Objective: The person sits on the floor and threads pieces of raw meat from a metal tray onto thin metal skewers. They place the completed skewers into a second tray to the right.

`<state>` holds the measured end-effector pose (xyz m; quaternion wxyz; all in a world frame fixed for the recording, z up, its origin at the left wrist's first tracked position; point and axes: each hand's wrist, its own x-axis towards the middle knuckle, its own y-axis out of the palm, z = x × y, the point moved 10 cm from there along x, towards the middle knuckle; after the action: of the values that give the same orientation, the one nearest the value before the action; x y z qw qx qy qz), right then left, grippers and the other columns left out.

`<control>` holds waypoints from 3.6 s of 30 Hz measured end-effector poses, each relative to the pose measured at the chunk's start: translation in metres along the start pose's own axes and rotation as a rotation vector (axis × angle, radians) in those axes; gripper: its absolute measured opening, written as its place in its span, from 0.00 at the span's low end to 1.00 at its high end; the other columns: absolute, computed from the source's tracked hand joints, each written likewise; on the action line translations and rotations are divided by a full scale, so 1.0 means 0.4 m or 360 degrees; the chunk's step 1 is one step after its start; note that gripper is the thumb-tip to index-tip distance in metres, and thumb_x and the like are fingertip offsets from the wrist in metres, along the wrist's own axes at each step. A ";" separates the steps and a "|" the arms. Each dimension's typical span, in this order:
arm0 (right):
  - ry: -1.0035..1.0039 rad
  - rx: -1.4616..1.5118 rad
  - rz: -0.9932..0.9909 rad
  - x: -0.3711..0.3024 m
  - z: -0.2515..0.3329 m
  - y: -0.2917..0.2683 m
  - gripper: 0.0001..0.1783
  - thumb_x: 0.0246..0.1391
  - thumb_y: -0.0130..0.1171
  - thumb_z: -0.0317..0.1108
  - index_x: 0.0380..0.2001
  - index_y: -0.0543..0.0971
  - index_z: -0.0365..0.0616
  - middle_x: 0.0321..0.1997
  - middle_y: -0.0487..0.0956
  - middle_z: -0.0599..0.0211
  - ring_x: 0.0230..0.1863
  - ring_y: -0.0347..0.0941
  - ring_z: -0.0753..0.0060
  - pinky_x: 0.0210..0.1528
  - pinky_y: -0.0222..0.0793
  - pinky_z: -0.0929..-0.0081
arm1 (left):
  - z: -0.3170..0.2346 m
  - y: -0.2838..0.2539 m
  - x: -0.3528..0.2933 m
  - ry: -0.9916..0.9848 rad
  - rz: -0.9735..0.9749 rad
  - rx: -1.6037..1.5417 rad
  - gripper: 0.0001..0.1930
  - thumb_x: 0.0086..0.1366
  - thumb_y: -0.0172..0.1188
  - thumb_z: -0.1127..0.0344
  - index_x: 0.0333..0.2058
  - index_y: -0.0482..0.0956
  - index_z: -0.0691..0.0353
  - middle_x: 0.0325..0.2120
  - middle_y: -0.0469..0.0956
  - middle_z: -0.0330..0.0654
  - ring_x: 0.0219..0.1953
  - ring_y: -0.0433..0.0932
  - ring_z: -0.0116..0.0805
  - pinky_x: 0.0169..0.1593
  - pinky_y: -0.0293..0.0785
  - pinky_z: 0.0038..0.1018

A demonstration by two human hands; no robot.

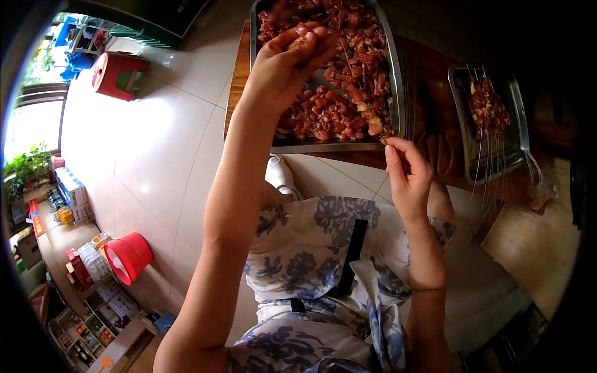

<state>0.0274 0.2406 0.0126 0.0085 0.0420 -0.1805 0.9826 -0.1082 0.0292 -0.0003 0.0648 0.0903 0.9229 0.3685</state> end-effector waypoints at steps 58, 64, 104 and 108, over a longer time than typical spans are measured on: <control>0.0472 0.0507 -0.0002 0.016 -0.089 -0.020 0.04 0.60 0.52 0.28 0.33 0.74 0.39 0.20 0.68 0.79 0.21 0.59 0.90 0.23 0.55 0.89 | -0.062 -0.030 -0.016 0.0228 -0.0048 0.1621 0.17 0.57 0.52 0.82 0.46 0.78 0.64 0.37 0.81 0.41 0.32 0.81 0.29 0.36 0.75 0.22; 0.0432 0.0503 -0.0035 0.018 -0.091 -0.025 0.05 0.60 0.52 0.29 0.33 0.74 0.40 0.21 0.68 0.79 0.21 0.59 0.91 0.22 0.54 0.89 | -0.071 -0.011 -0.016 0.0214 -0.0105 0.2118 0.17 0.55 0.57 0.81 0.45 0.78 0.63 0.38 0.82 0.42 0.39 0.80 0.29 0.43 0.76 0.25; 0.0438 0.0637 -0.0060 0.012 -0.080 -0.038 0.05 0.60 0.52 0.29 0.34 0.74 0.39 0.19 0.66 0.80 0.20 0.57 0.92 0.20 0.51 0.89 | 0.026 0.045 0.015 0.0081 0.0172 0.0806 0.16 0.62 0.56 0.77 0.50 0.72 0.68 0.42 0.78 0.46 0.47 0.77 0.36 0.49 0.76 0.29; 0.0289 0.0396 0.0010 0.005 -0.053 -0.020 0.04 0.59 0.53 0.28 0.33 0.74 0.38 0.19 0.68 0.80 0.20 0.60 0.91 0.21 0.54 0.89 | 0.003 0.033 0.004 0.0041 0.0005 0.0637 0.18 0.63 0.56 0.74 0.52 0.70 0.67 0.46 0.76 0.49 0.50 0.76 0.41 0.54 0.75 0.35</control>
<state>0.0240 0.2556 -0.0041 0.0164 -0.0468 -0.0559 0.9972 -0.1079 0.0396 0.0078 0.0331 0.0981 0.9784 0.1789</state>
